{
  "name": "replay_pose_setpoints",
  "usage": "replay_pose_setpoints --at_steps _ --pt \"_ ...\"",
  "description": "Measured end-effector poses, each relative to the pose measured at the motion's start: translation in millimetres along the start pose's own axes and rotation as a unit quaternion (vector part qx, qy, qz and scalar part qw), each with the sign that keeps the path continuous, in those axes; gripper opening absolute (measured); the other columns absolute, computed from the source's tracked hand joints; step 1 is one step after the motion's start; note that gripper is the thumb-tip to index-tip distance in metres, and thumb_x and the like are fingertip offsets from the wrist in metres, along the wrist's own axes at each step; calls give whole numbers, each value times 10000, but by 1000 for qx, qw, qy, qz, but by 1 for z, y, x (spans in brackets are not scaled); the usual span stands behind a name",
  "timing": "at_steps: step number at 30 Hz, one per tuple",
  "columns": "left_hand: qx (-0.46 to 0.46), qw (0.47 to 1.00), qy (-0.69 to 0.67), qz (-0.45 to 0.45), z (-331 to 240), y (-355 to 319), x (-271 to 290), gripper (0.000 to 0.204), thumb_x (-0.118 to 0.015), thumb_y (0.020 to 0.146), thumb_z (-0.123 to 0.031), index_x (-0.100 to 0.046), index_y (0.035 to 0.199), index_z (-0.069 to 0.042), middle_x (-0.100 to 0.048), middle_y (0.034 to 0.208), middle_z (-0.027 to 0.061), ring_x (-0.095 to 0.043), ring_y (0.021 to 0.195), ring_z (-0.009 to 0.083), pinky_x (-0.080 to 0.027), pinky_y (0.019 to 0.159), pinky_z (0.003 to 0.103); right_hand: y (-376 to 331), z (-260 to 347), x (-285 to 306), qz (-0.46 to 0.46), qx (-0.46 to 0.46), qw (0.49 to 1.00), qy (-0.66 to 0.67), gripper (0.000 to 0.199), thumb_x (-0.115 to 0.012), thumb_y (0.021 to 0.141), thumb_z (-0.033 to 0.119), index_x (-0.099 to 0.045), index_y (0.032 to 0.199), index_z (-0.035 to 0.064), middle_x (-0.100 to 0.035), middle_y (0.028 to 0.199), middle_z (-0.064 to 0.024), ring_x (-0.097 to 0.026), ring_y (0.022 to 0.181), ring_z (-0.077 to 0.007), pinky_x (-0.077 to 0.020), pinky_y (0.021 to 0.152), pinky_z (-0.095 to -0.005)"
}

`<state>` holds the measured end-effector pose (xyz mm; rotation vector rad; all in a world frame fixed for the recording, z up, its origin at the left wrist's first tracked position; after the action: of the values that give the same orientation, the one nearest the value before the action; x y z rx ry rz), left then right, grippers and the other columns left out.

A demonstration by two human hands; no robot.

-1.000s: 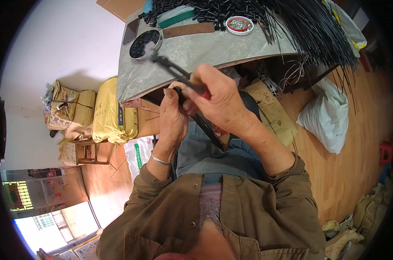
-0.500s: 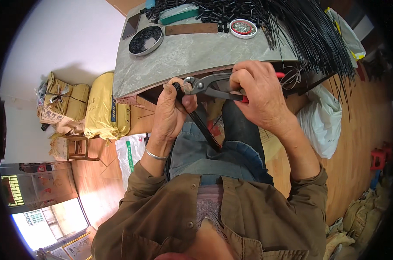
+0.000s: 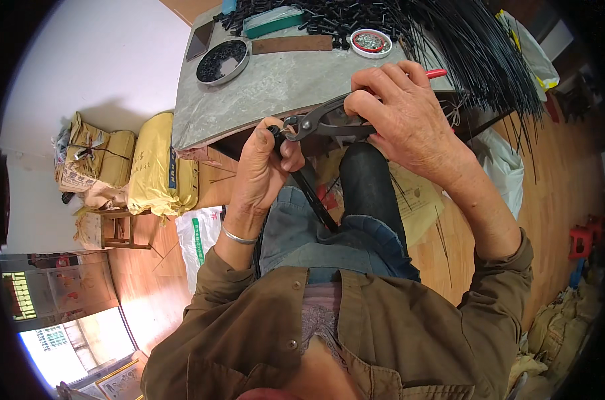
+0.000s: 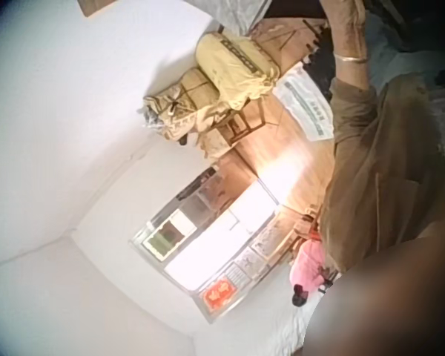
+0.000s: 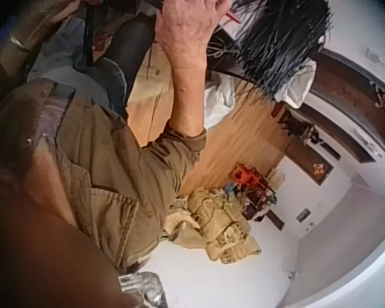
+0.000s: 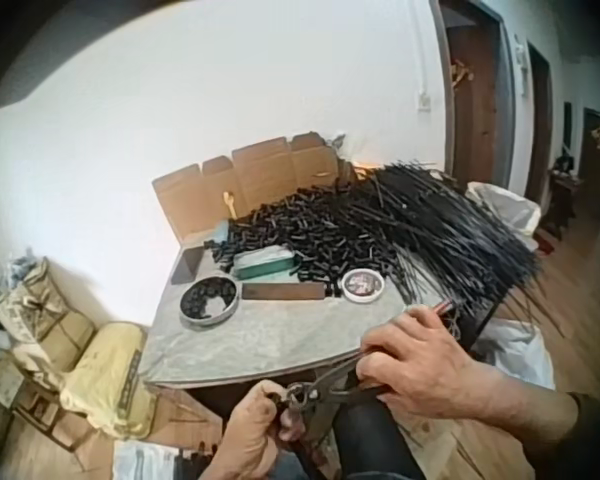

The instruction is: The recorder is assembling black rods into a bracket holder and using pliers to secure and trim them.

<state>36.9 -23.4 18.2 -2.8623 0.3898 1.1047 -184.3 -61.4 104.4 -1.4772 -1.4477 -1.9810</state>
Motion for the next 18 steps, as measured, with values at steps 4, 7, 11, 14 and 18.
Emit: replay_pose_setpoints --at_steps 4,7,11,14,18 --pt "-16 1000 -16 -7 1 2 -1 406 -636 871 -430 -508 1025 -77 -510 724 24 -432 613 119 -347 575 242 -3 -2 0 21 -10 1000 -10 404 -726 569 -12 -535 903 111 -528 1032 -46 -519 969 -254 -348 909 -395" --pt "-18 1000 -14 -18 2 3 -1 415 -637 870 -429 -504 1039 -74 -507 718 24 -433 611 122 -350 572 244 -1 -5 -2 -3 14 999 -36 326 -666 617 -2 -532 885 127 -515 943 -18 -522 884 -221 -363 816 -350" --pt "-24 999 -7 -21 0 4 -2 427 -650 858 -436 -503 1030 -73 -502 710 21 -436 612 119 -354 569 241 -6 -4 -2 1 28 998 -62 303 -660 631 13 -537 884 125 -525 918 -23 -533 845 -220 -401 753 -335" --pt "-31 999 19 -39 -3 3 -5 409 -649 871 -424 -499 1017 -73 -493 704 15 -436 613 108 -354 566 231 -18 -3 -10 30 17 999 7 295 -683 664 19 -550 915 97 -603 893 -79 -586 774 -265 -465 686 -334" --pt "-91 977 177 -71 4 0 -7 443 -537 925 -485 -503 1080 -72 -451 700 -3 -403 586 79 -341 525 222 -32 14 -17 240 -313 769 504 220 -617 804 17 -486 976 60 -604 660 -126 -620 525 -200 -456 435 -292"
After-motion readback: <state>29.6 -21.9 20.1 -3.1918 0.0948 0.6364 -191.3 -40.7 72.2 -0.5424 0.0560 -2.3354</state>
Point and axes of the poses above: each hand's wrist, its own y-axis towards the middle knuckle, its own x-axis out of the back of the hand, z = x × y, the point moved 1 cm from there along y, towards the middle knuckle
